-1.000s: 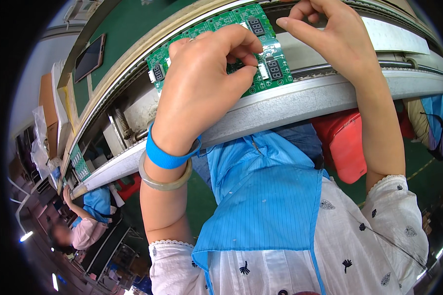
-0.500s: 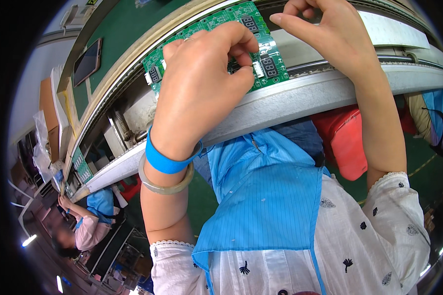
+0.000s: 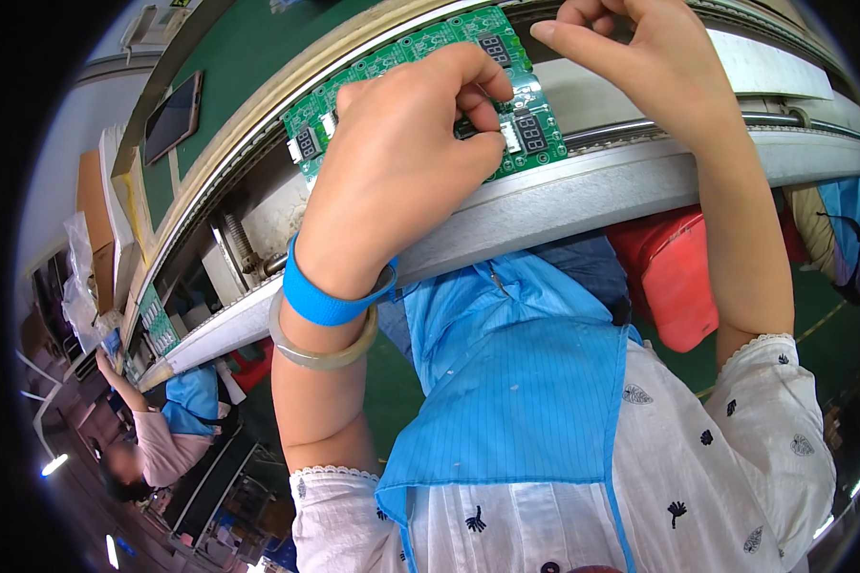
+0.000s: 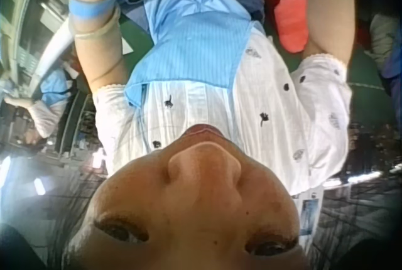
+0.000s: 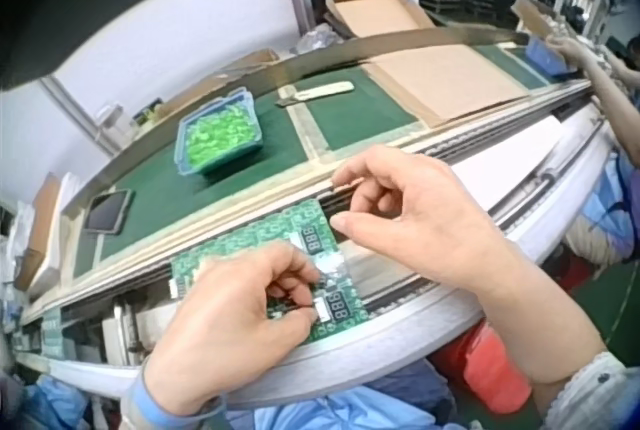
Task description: The person places small green electronic components onto a green circuit board held in a metal jig. They pick components from a nearby container and insert them into specific slots on the board one by one, repeating this process for multiple boards throughout the clip.
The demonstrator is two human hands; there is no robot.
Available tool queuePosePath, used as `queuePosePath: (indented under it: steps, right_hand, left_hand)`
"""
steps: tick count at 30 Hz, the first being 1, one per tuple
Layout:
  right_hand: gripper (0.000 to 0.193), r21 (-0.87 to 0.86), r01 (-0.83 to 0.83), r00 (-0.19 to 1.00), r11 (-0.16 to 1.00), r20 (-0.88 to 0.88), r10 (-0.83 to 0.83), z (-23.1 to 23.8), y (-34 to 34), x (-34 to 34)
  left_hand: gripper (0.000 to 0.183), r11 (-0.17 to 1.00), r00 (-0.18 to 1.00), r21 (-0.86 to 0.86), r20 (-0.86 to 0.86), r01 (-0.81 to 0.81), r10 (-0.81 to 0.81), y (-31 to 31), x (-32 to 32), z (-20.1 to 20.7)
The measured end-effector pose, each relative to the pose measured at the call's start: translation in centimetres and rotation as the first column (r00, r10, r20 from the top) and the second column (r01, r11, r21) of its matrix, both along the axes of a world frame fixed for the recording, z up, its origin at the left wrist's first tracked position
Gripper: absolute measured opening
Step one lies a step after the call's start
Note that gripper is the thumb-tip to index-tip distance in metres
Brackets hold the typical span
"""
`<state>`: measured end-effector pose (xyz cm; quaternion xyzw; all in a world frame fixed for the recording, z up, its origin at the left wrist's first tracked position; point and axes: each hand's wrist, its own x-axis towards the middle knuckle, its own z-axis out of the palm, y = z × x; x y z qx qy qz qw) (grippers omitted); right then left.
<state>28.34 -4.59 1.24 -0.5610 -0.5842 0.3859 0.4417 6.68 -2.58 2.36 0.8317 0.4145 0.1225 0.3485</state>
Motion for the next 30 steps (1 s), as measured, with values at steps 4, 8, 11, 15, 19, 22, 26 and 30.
queuePosePath:
  steps: [4, 8, 11, 15, 19, 22, 26, 30]
  right_hand:
    - [0.022, 0.264, -0.055, 0.971, 0.963, 0.239, -0.01, 0.7, 1.7, -0.5]
    - [0.021, 0.4, -0.185, 0.902, 0.897, 0.432, -0.007, 2.4, 6.4, -1.3]
    - [0.022, 0.467, -0.302, 0.834, 0.831, 0.552, -0.007, 3.9, 12.9, -2.4]
    - [0.022, 0.308, -0.384, 0.603, 0.871, 0.798, -0.016, 3.6, 17.4, -5.3]
    - [0.021, 0.264, -0.367, 0.384, 0.892, 0.916, -0.112, 2.3, 19.4, -6.7]
    - [0.018, 0.272, -0.316, 0.467, 0.909, 0.878, -0.1, 2.5, 19.4, -7.0]
    - [0.017, 0.325, -0.314, 0.547, 0.892, 0.83, -0.11, 2.3, 19.2, -7.0]
    - [0.018, 0.447, -0.285, 0.67, 0.848, 0.725, -0.157, 2.0, 18.9, -7.0]
  left_hand:
    - [0.018, 1.0, 0.99, 0.015, 0.141, -0.014, 0.012, 1.0, -1.1, 1.0]
    - [0.008, 0.941, 0.932, 0.069, 0.183, -0.331, 0.314, 4.9, -1.0, 3.6]
    - [0.015, 0.888, 0.933, 0.31, 0.23, -0.339, 0.276, 8.2, -2.3, 5.8]
    - [0.021, 0.855, 0.923, 0.373, 0.006, -0.359, 0.385, 13.0, -1.5, 4.6]
    - [0.019, 0.779, 0.957, 0.615, -0.136, -0.12, 0.255, 16.1, -2.0, 2.3]
    - [0.016, 0.794, 0.957, 0.587, -0.109, -0.156, 0.269, 16.2, -1.5, 2.2]
    - [0.018, 0.773, 0.964, 0.606, -0.039, -0.185, 0.261, 16.3, -2.0, 1.9]
    - [0.017, 0.673, 0.965, 0.716, 0.004, -0.186, 0.262, 15.9, -2.5, 1.6]
